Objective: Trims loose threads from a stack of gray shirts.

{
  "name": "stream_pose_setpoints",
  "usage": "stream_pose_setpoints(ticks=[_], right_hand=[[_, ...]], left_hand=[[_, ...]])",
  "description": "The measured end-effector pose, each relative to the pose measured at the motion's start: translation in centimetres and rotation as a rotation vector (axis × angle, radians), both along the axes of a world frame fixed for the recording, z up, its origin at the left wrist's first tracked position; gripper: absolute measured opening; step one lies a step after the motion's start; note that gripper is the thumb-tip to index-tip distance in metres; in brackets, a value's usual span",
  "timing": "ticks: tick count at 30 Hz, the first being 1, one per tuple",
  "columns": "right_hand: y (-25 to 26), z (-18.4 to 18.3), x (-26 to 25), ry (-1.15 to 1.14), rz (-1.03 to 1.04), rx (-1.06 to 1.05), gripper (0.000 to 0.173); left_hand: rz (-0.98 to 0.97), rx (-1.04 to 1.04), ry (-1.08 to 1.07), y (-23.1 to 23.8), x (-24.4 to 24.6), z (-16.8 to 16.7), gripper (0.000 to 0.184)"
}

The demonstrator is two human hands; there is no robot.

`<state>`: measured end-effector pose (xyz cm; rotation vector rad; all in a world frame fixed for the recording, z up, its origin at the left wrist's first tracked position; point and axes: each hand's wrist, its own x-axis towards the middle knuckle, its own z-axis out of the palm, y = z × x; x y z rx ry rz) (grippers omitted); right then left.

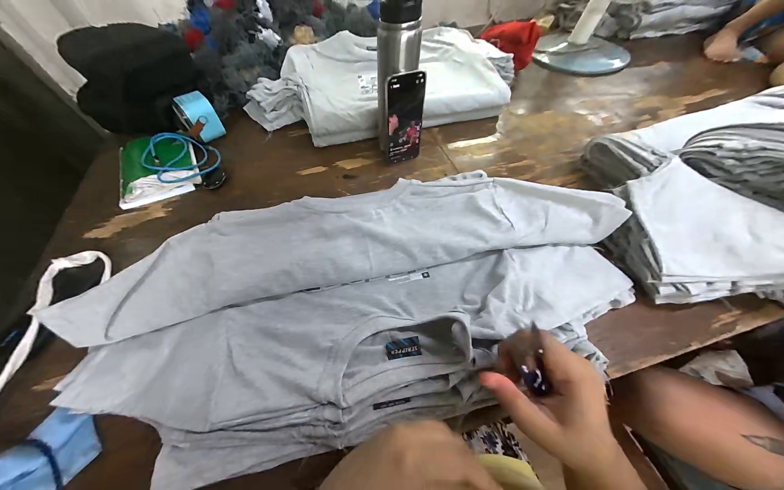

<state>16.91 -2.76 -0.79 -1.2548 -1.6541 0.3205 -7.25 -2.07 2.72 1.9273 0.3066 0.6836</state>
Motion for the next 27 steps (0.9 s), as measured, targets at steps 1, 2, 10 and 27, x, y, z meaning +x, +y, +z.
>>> stream_pose_setpoints(ticks=[1,2,10,27], right_hand=[[0.7,0.0,-0.6,-0.081,-0.069,0.026,0.05],[1.3,0.0,-1.2,-0.133,-0.113,0.032,0.05],[1.6,-2.5,-2.9,-0.13,-0.085,0.045,0.019],[0.5,-0.4,0.2,-0.116,0.125,0.01,0.044]], left_hand=[[0.168,0.058,0.001,0.0,0.6,0.0,0.031],[0.351,0.141,0.026,0.2,1.1,-0.3,0.024],[1.121,0.432,0.549,4.3,1.8,-1.6,0.04],[0.453,0.127,-0.015,2.7,-2.7,-2.1,0.016]])
